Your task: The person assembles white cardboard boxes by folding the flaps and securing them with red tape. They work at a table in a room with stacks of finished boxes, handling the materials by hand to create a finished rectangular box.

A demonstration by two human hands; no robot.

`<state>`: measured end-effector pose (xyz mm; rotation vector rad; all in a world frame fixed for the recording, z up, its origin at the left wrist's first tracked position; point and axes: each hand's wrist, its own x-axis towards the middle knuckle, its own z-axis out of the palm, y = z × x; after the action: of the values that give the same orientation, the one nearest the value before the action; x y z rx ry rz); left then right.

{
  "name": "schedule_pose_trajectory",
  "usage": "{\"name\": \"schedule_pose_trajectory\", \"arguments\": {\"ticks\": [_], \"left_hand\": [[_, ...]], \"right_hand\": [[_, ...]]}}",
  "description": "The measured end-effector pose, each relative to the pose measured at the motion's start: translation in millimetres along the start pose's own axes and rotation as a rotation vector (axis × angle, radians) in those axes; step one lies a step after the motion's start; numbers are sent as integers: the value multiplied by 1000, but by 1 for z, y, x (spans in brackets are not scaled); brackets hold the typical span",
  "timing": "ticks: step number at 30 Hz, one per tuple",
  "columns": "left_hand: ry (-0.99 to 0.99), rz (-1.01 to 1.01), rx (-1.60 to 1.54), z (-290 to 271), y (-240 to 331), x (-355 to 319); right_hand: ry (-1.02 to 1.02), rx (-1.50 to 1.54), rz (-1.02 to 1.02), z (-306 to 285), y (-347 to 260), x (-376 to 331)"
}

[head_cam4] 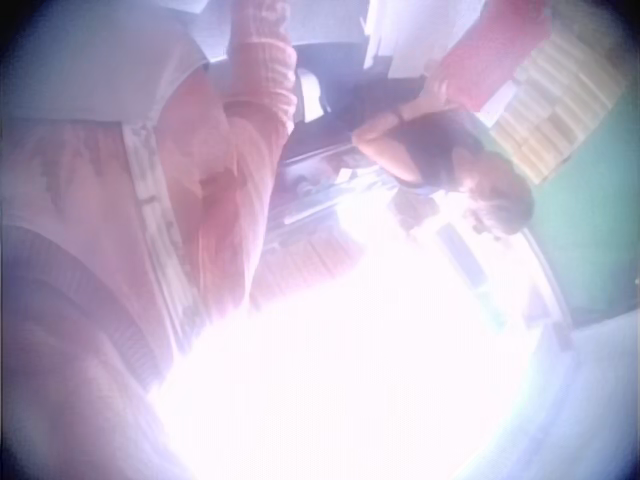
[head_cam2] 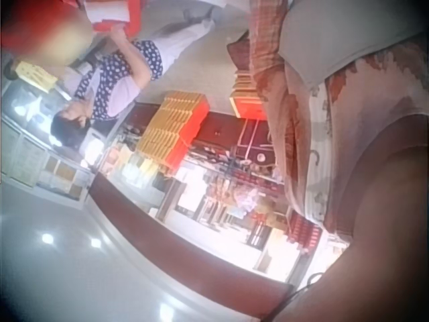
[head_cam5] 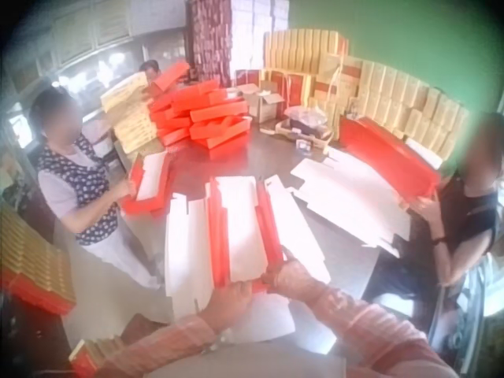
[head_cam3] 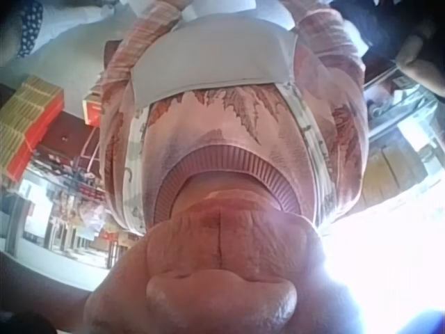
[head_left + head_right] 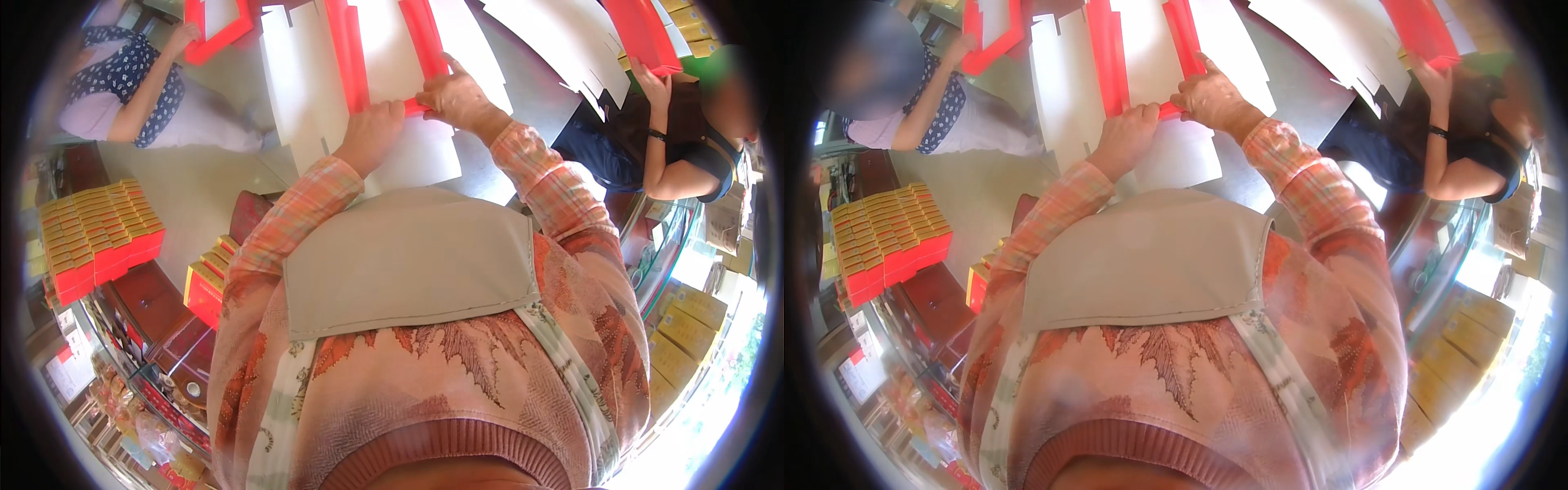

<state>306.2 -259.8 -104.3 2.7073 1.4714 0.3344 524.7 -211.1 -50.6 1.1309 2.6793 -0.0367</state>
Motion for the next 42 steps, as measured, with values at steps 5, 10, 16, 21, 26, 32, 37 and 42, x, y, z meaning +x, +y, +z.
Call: {"name": "schedule_pose_trajectory", "arguments": {"ticks": [5,10,16,21,26,32,37,42], "left_hand": [[32,17,-7,-5,8,2],[28,15,68,-1,11,-3],[35,43,9,-3,20,-3],[-148,-42,-55,-5,29,7],[-494,229,-185,-81,-3,24],[-534,364,-28,-81,-32,37],[-485,391,-33,-55,-28,33],[-472,343,-54,-49,-29,32]], "right_hand": [[281,-17,-84,34,5,-6],[385,47,-56,43,-3,-13],[229,4,-53,48,-2,-10],[70,70,-37,31,-9,-3],[1,21,-114,26,4,-17],[73,52,-150,37,13,-18],[58,165,-87,27,-1,-19],[64,265,-123,31,-20,-11]]}}
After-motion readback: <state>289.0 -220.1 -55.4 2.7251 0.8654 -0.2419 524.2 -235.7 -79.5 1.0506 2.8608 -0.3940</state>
